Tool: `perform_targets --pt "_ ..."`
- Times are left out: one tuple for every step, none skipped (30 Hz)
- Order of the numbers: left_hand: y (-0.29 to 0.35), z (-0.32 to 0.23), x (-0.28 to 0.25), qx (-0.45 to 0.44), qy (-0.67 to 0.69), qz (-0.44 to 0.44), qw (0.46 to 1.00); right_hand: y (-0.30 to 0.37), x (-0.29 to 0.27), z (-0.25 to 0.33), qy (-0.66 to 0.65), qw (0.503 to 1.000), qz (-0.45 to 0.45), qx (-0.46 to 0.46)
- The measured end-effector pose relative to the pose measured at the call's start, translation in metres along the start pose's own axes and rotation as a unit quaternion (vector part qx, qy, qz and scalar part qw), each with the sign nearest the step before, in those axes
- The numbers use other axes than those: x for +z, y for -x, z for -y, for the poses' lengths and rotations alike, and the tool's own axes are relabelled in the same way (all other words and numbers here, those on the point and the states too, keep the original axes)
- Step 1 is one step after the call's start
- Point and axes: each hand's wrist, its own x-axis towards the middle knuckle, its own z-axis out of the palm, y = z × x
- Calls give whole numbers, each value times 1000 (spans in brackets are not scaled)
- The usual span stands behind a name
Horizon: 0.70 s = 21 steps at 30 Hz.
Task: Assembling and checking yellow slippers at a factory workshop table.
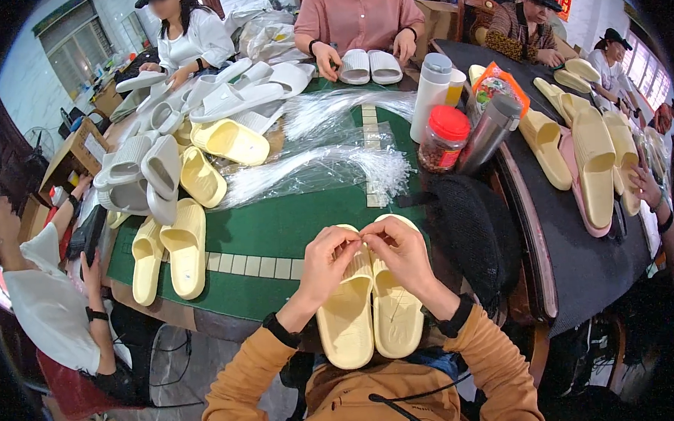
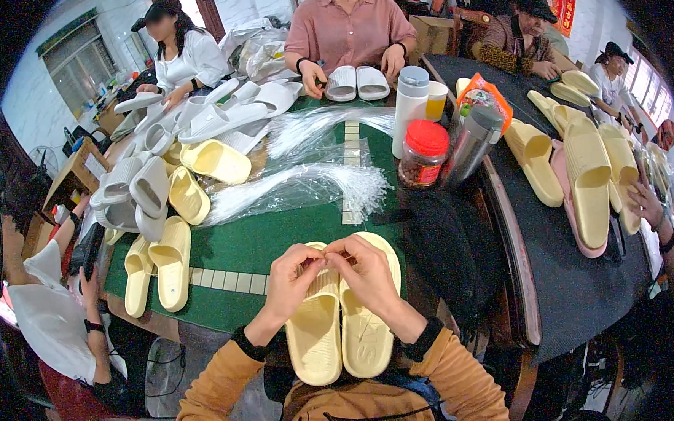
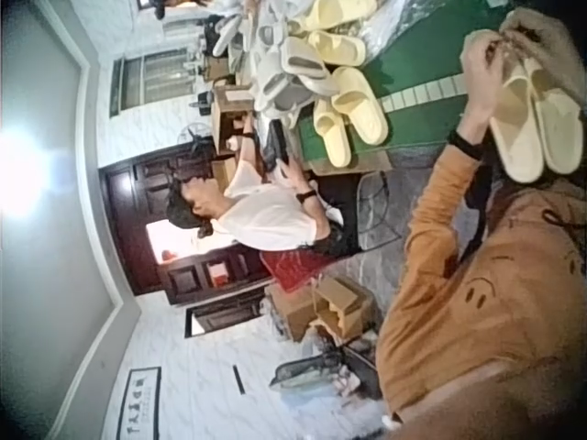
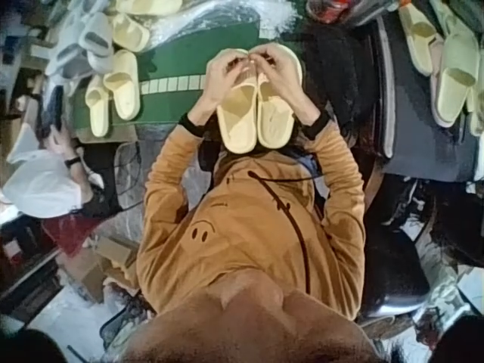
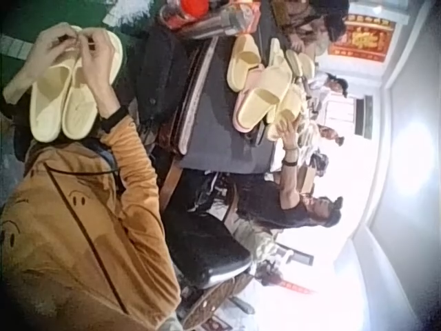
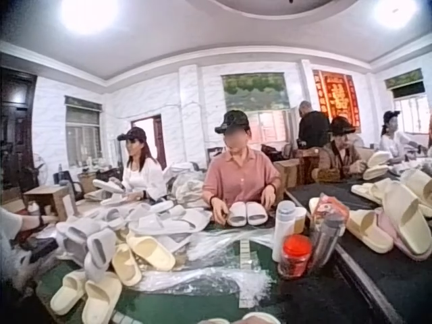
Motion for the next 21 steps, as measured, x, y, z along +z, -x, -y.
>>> perform_targets --pt "0 1 0 9 -2 -2 1000 0 0 2 24 1000 9 -1" --pt "1 1 -1 8 -3 -3 1000 1 1 2 24 1000 10 -1" --pt "2 1 -1 -3 2 -4 1000 1 1 1 25 1000 10 -8" --pt "2 1 0 -14 7 -4 1000 0 1 0 26 1000 10 -15" --pt "1 0 0 -14 7 -5 1000 0 0 -1 25 1000 10 -16" --pt "1 0 0 -15 5 -2 1000 0 -1 -3 14 1000 9 -4" --pt "1 -1 0 -16 4 0 1000 -1 -1 -4 3 1000 8 7" --pt "1 0 -1 -17 2 -2 1000 -1 -1 -4 1 1000 10 7" --pt "1 1 -2 -22 4 6 1000 -2 -2 -3 0 1000 8 -6" --pt "1 1 -2 -26 7 14 1000 -2 -3 -2 0 1000 6 -19" --pt "0 1 -1 -26 6 13 1000 -2 -4 -1 -1 1000 7 -19" --pt "0 1 0 -9 5 7 1000 -2 -4 0 6 1000 11 -27" --pt "1 2 0 7 5 2 1000 -2 -3 1 13 999 16 -35" --pt "1 3 0 7 2 0 1000 -2 -3 3 11 999 18 -36" --pt "1 5 0 -1 9 1 1000 -2 -3 4 13 999 17 -41" --pt "1 5 0 -8 16 1 1000 -2 -3 5 15 999 16 -45" --pt "1 4 0 -8 14 0 1000 -2 -2 5 13 999 17 -47" --pt "1 2 1 -14 20 -3 1000 -2 -2 3 23 998 14 -57" --pt "1 1 1 -21 25 -5 999 -2 -1 1 32 997 11 -68" --pt "1 1 1 -21 24 -6 999 -2 -1 -2 31 997 12 -69" --pt "1 1 0 -28 10 -5 1000 -1 -1 -6 1 1000 4 -29"
